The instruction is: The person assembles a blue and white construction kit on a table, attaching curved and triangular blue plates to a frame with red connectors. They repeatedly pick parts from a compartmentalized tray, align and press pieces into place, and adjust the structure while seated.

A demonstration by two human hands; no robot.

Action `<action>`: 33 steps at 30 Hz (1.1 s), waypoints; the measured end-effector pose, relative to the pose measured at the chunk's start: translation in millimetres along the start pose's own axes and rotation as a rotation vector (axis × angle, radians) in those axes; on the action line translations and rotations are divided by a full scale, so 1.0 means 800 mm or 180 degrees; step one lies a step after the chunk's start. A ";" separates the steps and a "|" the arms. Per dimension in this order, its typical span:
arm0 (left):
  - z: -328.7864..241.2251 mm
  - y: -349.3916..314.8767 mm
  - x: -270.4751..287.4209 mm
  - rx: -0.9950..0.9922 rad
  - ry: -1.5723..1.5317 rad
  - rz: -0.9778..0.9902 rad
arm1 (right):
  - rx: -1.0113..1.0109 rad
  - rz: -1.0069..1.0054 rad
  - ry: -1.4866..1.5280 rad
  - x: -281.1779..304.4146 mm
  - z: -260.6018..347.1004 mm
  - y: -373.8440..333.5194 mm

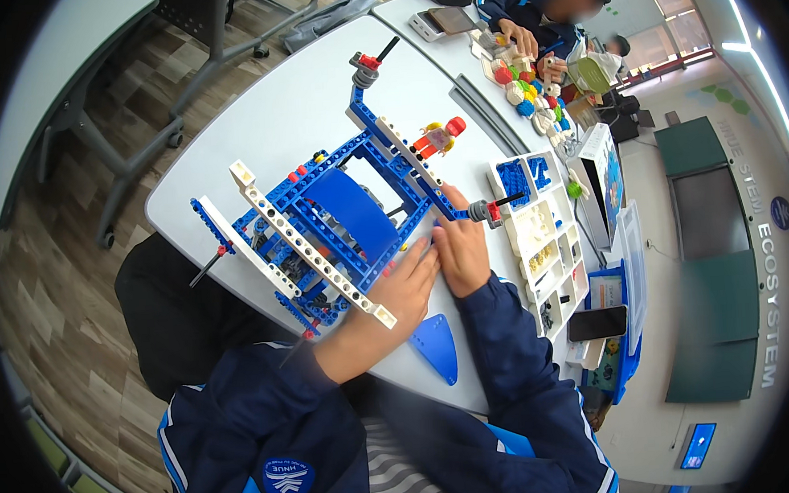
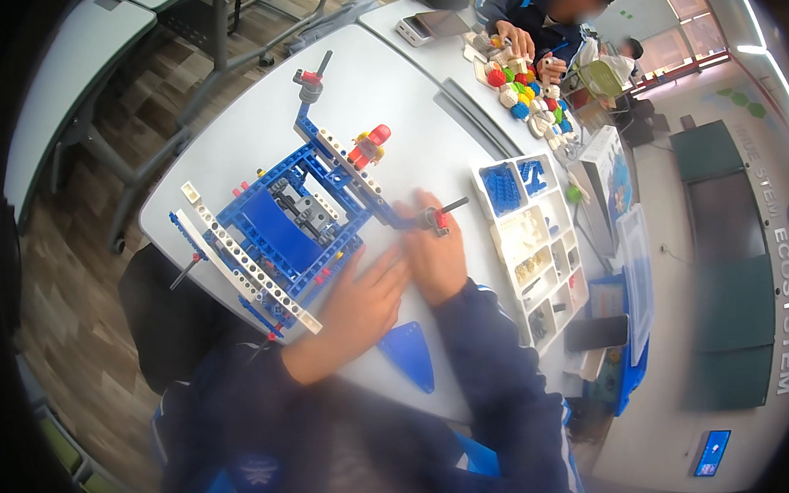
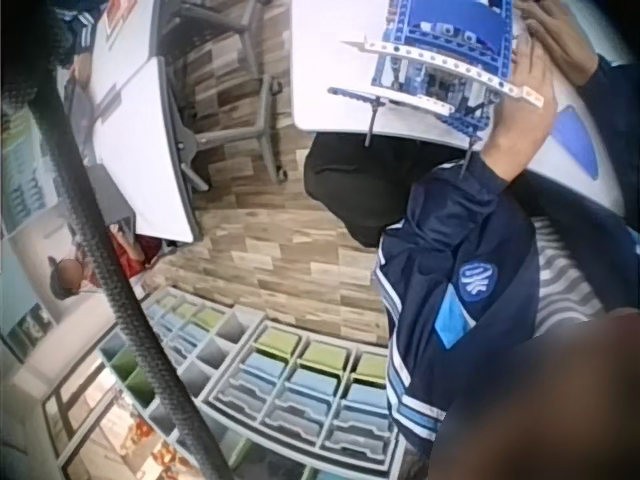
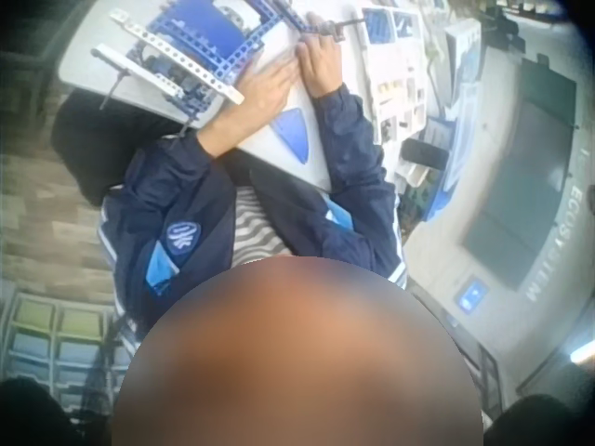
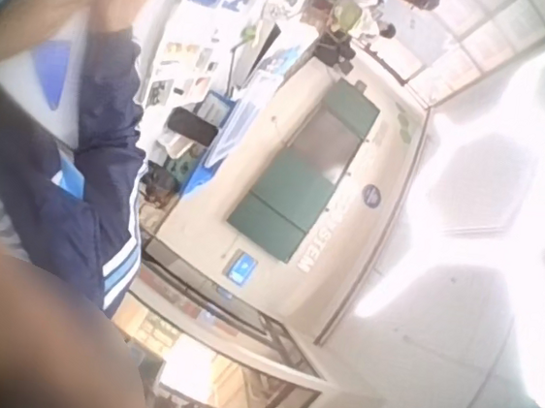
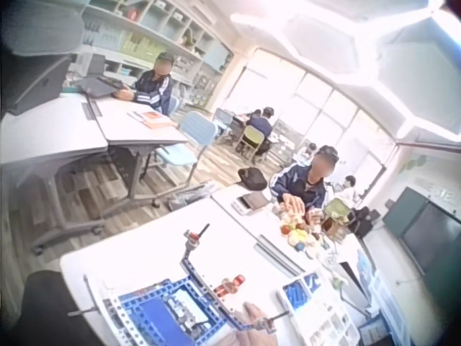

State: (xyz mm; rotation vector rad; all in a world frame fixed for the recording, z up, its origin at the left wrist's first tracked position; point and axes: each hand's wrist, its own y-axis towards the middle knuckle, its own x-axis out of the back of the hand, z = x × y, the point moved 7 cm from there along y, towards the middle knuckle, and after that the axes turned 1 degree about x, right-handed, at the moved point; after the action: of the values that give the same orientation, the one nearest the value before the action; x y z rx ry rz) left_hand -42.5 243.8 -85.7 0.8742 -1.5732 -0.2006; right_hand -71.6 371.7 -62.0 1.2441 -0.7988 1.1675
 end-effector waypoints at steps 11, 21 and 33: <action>0.000 -0.007 -0.025 0.0113 -0.0347 0.0604 | 0.0483 0.0108 0.0053 -0.005 0.046 0.020; -0.005 -0.002 -0.010 -0.0052 0.0030 0.0597 | -0.0436 -0.0074 0.0344 0.013 -0.050 -0.030; -0.001 0.001 -0.003 0.0048 -0.0308 0.0411 | -0.0123 0.0008 0.0113 -0.010 -0.032 -0.012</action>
State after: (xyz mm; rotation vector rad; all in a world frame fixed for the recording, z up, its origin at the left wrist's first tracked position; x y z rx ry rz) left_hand -42.0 245.8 -87.0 0.7810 -1.7172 -0.1405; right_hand -67.9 395.5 -77.5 1.1879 -0.7931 1.1682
